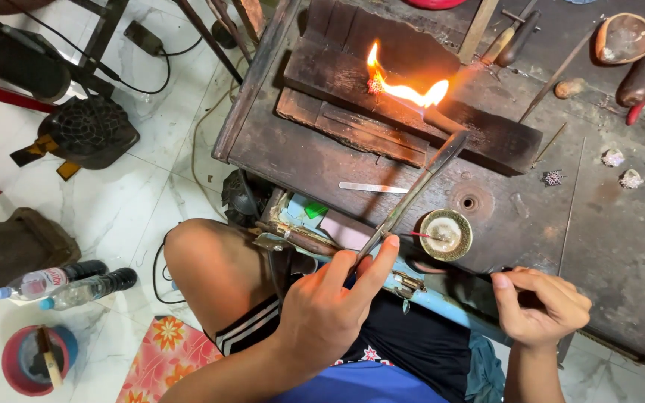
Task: Using a mouth-blown torch to heat and solder small jewelry components on a soldering block at a workbench.
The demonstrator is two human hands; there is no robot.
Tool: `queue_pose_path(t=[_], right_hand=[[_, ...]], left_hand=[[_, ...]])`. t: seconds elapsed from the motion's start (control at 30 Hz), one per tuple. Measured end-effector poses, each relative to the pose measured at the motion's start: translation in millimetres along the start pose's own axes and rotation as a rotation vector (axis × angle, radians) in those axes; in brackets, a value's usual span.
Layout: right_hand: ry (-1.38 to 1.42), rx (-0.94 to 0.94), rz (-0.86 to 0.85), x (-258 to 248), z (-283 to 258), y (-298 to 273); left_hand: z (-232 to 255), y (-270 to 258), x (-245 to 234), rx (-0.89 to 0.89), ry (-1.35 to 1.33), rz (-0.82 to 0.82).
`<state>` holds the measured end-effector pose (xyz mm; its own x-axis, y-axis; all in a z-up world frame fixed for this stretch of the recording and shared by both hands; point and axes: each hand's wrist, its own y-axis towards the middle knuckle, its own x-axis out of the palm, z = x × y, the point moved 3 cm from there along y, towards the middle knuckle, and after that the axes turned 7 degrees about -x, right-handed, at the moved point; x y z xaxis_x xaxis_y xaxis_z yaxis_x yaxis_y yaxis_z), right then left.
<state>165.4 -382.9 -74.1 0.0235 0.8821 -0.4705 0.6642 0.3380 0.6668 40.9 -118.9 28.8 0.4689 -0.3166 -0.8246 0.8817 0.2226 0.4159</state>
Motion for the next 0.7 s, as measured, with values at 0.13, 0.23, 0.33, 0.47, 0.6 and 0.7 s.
queue_pose_path(t=[0.13,0.23,0.33,0.47,0.6,0.7], right_hand=[[-0.001,-0.008,-0.01,0.8,-2.1,3.6],[0.008,-0.018,-0.01,0.6,-2.3,3.1],[0.012,-0.014,-0.006,0.7,-2.6,3.8],[0.005,-0.004,-0.011,0.9,-3.8,4.0],[0.026,0.005,-0.013,1.7,-7.4,7.8],[0.031,-0.007,-0.006,2.0,-6.4,7.5]], left_hand=[[-0.8,-0.8,1.5,-0.007,0.047,0.003],[-1.1,-1.9,0.6,-0.009,0.088,0.014],[-2.2,-2.1,2.2,-0.013,0.113,-0.007],[-0.9,0.2,0.1,0.005,0.144,0.051],[-1.2,1.6,-0.3,0.006,0.146,0.068],[-2.0,1.3,0.4,0.004,0.131,0.057]])
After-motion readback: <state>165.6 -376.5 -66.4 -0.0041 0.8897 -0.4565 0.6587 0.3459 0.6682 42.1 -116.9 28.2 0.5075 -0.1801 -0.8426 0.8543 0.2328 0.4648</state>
